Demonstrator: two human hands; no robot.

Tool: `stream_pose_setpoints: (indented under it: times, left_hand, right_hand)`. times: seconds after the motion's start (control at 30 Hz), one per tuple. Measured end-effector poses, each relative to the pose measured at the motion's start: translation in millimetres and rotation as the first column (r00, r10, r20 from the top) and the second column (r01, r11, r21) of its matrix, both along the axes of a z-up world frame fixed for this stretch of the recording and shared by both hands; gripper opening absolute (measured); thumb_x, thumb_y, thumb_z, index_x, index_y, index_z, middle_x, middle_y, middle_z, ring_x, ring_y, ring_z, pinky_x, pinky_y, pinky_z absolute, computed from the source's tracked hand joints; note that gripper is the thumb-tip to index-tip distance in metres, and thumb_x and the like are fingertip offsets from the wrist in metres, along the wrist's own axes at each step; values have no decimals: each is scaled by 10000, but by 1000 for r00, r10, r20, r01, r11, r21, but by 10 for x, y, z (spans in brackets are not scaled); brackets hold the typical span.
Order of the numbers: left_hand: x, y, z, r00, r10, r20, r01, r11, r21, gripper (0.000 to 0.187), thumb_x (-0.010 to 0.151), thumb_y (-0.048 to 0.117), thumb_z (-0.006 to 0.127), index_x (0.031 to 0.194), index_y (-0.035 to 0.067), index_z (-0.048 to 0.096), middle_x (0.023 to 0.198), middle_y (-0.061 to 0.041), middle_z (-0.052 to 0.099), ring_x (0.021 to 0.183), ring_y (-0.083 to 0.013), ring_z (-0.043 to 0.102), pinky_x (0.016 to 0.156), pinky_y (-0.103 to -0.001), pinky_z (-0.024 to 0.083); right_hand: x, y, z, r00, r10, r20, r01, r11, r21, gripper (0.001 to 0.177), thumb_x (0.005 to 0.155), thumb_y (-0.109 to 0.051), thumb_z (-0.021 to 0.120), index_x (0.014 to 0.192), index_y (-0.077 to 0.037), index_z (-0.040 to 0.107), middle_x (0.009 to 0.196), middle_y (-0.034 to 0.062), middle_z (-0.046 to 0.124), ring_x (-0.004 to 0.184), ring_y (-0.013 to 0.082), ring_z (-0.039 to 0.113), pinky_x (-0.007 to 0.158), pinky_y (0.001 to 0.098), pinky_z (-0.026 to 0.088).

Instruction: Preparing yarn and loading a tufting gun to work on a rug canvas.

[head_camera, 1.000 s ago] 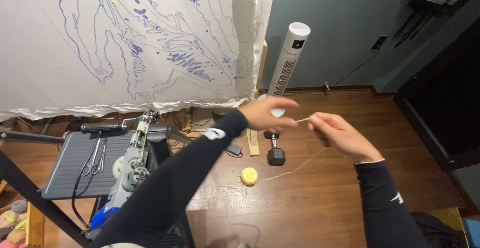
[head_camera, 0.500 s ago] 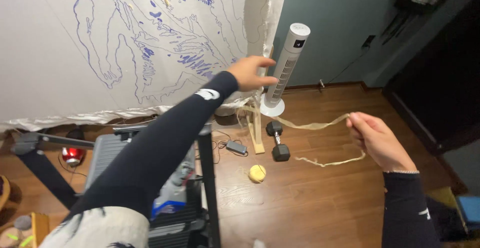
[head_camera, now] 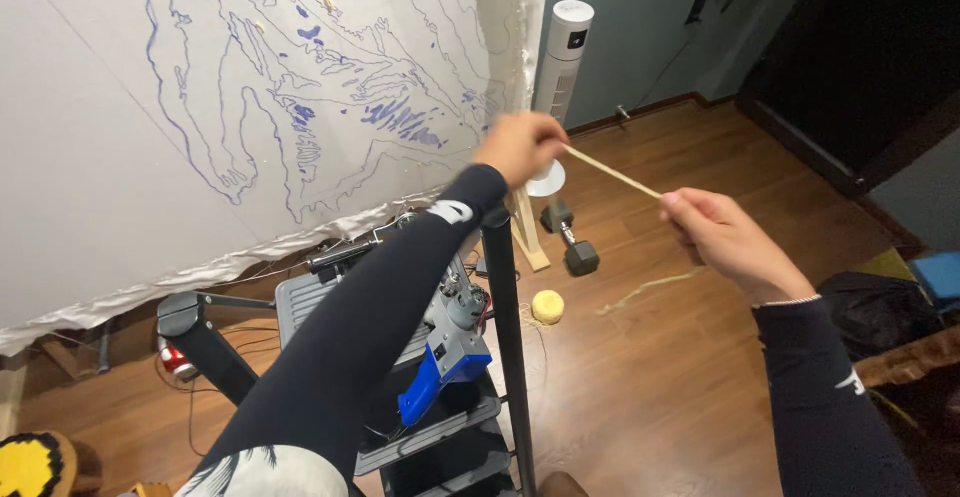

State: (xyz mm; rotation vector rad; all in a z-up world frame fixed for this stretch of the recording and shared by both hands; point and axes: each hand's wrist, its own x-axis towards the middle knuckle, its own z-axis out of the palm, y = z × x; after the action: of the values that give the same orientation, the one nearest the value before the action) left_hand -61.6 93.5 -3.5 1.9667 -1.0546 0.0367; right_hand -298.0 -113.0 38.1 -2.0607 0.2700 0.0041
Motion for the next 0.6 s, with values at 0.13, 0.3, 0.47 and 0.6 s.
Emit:
stream_pose_setpoints:
  times: [0.13, 0.3, 0.47, 0.6]
  left_hand:
    - [5, 87, 77, 999, 40, -32, -40, 999, -12, 270, 898, 242, 736, 1138, 120, 741, 1112, -77, 770, 967, -207, 781, 855, -327, 607]
    - [-282, -274, 4, 838, -390, 382, 440, 897, -51, 628, 936, 287, 874, 1434, 59, 567, 1395, -169, 631, 1227, -327, 646, 986, -393, 524]
    - [-462, -29, 280, 701, -586, -406, 606, 790, -94, 407, 944, 299, 704, 1267, 57, 654, 1115, -88, 754, 964, -142, 757, 810, -282, 634]
    - [-1, 367, 340, 888, -264, -377, 258, 964, -68, 286, 920, 305, 708, 1079, 81, 789, 922, -58, 807, 832, -138, 793, 735, -288, 620]
  right_hand:
    - [-107, -82, 45, 994, -89, 61, 84, 993, 84, 311, 1052, -340, 472, 874, -122, 603, 626, -80, 387, 532, 74, 352, 476, 247, 328]
    - [-2, 348, 216, 981, -185, 56, 184, 983, 27, 322, 1077, -352, 466, 889, -118, 585, 642, -76, 405, 542, 76, 368, 494, 249, 340]
    - [196, 560, 179, 997, -22, 78, 12, 992, 124, 310, 1063, -334, 471, 902, -117, 622, 638, -92, 412, 545, 52, 355, 490, 243, 314]
    - [279, 627, 224, 992, -9, 122, 0, 997, 74, 320, 1072, -328, 497, 870, -97, 590, 624, -79, 408, 540, 57, 364, 489, 246, 331]
